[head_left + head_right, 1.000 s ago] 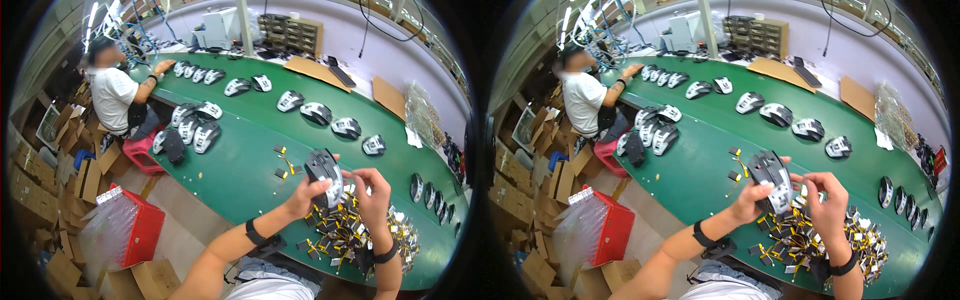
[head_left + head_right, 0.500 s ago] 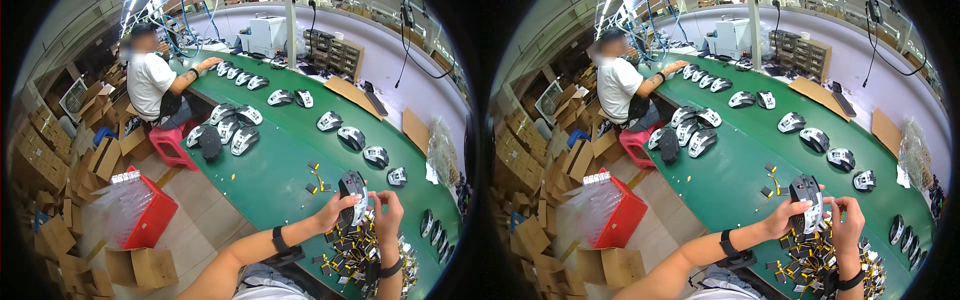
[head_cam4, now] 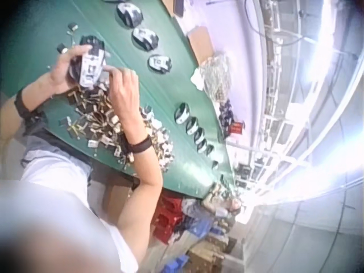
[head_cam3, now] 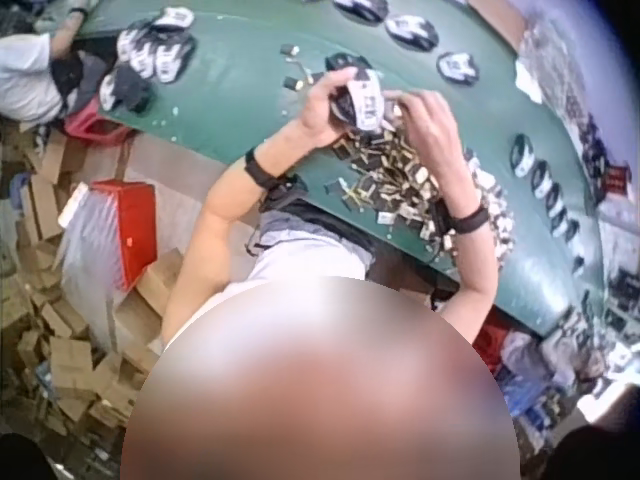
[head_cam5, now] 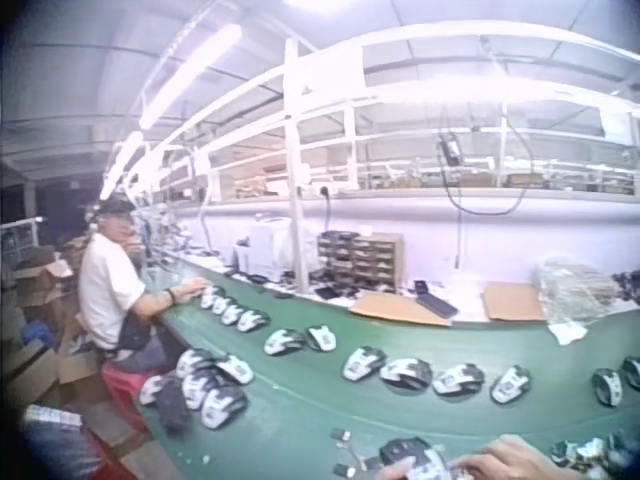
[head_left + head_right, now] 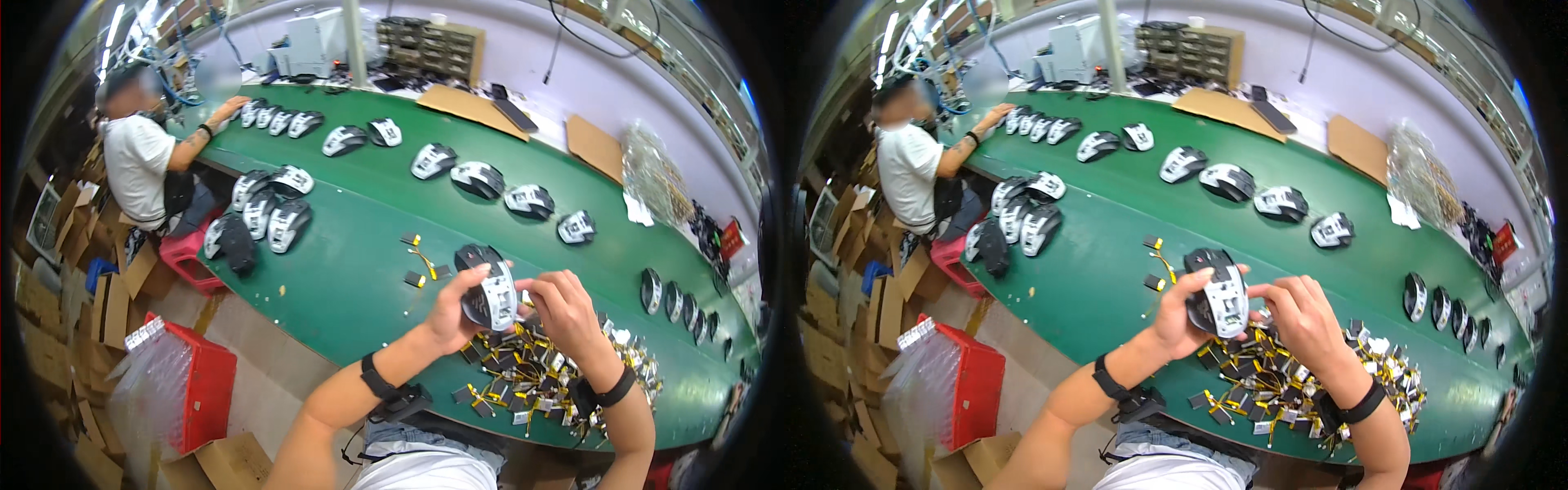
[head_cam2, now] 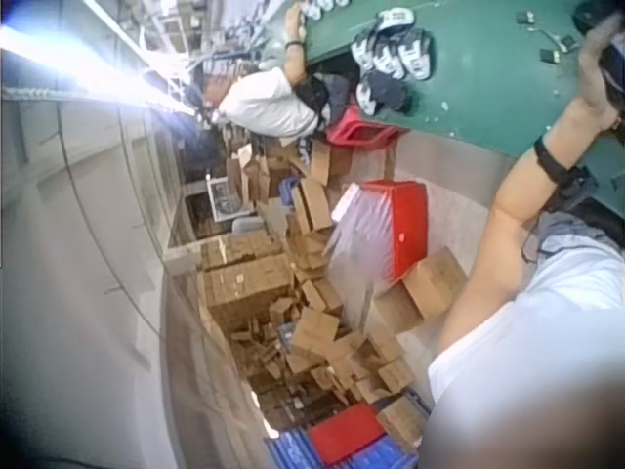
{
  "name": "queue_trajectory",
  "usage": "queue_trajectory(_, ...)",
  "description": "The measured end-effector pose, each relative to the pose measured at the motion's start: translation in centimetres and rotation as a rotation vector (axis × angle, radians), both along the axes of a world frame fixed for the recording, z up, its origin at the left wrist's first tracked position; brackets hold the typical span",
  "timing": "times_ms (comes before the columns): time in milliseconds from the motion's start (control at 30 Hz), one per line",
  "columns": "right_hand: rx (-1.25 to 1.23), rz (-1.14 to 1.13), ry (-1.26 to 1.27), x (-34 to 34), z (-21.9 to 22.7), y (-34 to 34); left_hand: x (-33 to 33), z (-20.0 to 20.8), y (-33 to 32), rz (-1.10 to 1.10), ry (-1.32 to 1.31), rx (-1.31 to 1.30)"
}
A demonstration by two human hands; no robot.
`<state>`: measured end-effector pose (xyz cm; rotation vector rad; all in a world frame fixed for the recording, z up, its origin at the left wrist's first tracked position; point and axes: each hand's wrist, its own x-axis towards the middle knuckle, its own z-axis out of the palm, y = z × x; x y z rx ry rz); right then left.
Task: The person assembles small electronic devices by inserting battery packs into the bottom of each unit. They pick up a device, insert a battery, and place the completed unit on the table, repeating this process for multiple items.
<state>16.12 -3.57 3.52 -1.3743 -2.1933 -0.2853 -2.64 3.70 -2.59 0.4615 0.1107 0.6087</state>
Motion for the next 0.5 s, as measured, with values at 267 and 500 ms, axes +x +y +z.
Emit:
queue_trajectory(267, 0.05, -0.128, 0.302, 0.4, 0.9, -0.5, 0.0, 1.6, -0.7, 0.007, 0.004, 0.226)
queue_trajectory(500, -0.228, -0.217, 0.761, -0.8, 1.5, -1.9, 0.0, 2.1, -0.9, 0.143, -0.021, 0.337)
